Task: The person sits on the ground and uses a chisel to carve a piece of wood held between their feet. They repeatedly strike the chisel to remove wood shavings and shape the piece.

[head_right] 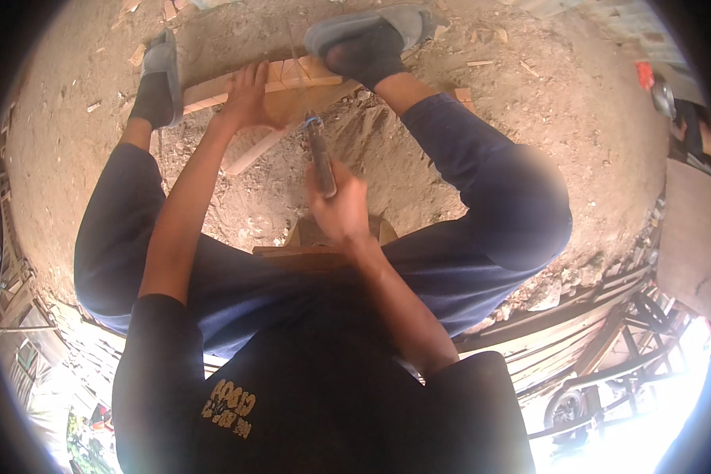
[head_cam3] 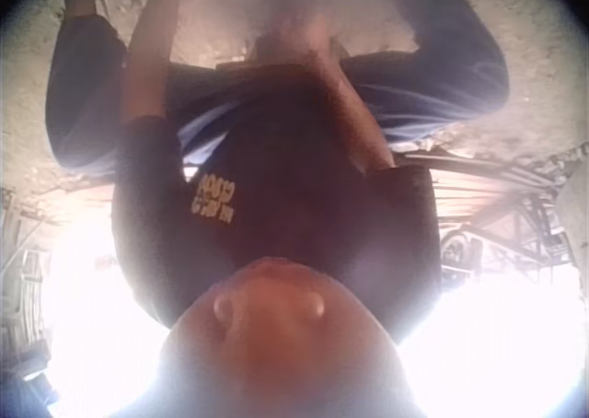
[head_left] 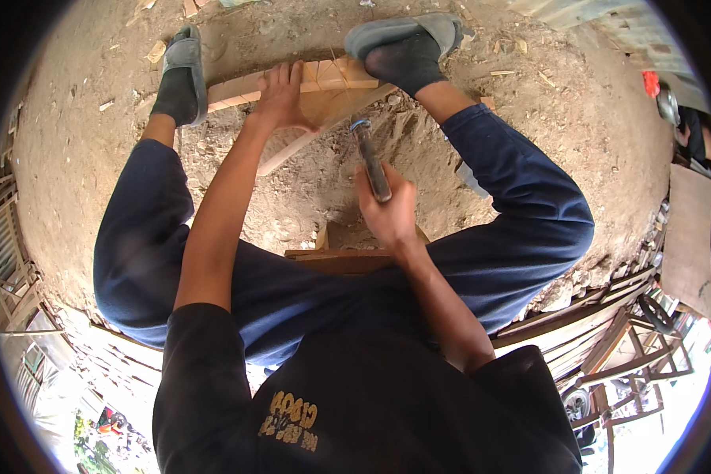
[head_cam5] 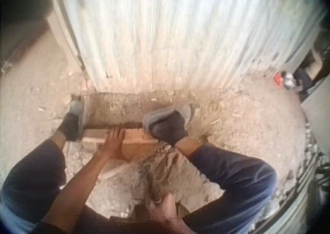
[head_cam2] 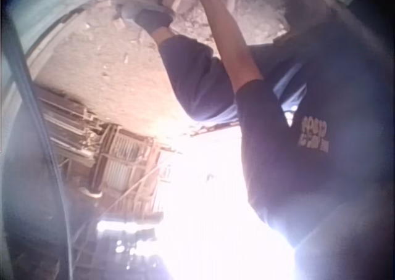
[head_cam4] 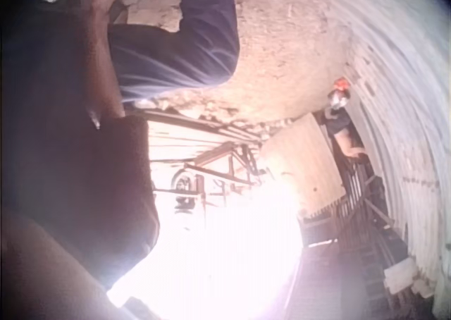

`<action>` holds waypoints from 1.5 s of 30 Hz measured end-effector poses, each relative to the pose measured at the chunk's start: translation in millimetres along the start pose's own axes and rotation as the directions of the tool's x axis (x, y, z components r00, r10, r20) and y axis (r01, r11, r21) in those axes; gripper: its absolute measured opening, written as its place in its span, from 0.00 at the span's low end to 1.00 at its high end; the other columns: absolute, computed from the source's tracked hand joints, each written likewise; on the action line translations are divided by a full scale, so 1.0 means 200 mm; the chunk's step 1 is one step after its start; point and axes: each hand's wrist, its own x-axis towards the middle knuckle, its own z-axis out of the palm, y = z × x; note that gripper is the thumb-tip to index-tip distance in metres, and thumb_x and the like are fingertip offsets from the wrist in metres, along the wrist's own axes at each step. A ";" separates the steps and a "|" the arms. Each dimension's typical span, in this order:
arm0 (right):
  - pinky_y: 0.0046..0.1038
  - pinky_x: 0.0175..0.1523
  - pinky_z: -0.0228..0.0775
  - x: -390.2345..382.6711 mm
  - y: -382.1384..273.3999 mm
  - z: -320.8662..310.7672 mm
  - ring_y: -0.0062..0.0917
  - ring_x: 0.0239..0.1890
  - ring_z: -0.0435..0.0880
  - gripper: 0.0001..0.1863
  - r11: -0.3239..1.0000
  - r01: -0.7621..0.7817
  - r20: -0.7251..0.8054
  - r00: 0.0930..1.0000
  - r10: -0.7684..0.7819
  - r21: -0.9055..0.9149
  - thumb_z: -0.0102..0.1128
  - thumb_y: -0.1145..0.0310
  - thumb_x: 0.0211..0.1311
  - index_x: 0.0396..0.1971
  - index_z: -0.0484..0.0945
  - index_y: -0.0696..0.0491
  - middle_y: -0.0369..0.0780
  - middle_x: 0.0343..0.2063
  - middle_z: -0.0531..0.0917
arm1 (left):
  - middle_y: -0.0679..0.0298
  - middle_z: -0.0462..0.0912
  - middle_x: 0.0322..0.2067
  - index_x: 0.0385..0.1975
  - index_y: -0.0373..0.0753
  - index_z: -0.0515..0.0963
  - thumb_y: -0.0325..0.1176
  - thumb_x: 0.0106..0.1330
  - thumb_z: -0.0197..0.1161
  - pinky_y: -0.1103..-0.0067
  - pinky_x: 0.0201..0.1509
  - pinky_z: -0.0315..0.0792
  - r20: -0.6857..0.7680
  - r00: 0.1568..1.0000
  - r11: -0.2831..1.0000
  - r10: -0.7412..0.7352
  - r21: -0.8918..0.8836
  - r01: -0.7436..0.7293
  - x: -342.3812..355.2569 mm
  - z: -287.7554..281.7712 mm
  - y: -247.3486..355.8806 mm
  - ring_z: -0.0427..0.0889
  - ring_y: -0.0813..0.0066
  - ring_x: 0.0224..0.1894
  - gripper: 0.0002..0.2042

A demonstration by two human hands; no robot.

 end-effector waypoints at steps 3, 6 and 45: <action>0.25 0.23 0.60 0.07 0.01 -0.03 0.11 0.19 0.67 0.13 0.999 0.030 -0.005 1.000 -0.030 -0.043 0.64 0.68 0.66 0.24 0.77 0.60 0.35 0.13 0.72 | 0.39 0.50 0.72 0.75 0.32 0.42 0.61 0.29 0.85 0.44 0.75 0.43 -0.017 1.000 1.000 0.020 -0.009 -0.020 0.02 0.03 0.01 0.48 0.43 0.76 0.75; 0.25 0.23 0.60 0.05 -0.05 -0.07 0.10 0.20 0.66 0.13 0.998 0.055 -0.007 0.998 -0.055 -0.023 0.65 0.68 0.66 0.24 0.77 0.59 0.34 0.14 0.71 | 0.40 0.51 0.72 0.74 0.31 0.43 0.61 0.30 0.84 0.40 0.74 0.42 -0.132 0.983 0.992 0.127 -0.010 -0.130 0.05 0.09 0.03 0.49 0.43 0.75 0.73; 0.22 0.22 0.60 -0.12 -0.17 -0.24 0.09 0.20 0.68 0.13 0.996 0.005 -0.058 0.998 0.000 0.089 0.64 0.71 0.66 0.22 0.75 0.59 0.32 0.13 0.73 | 0.48 0.58 0.71 0.75 0.44 0.49 0.64 0.39 0.79 0.38 0.73 0.44 -0.315 0.944 0.992 -0.102 -0.107 0.072 -0.05 0.11 0.02 0.54 0.52 0.76 0.64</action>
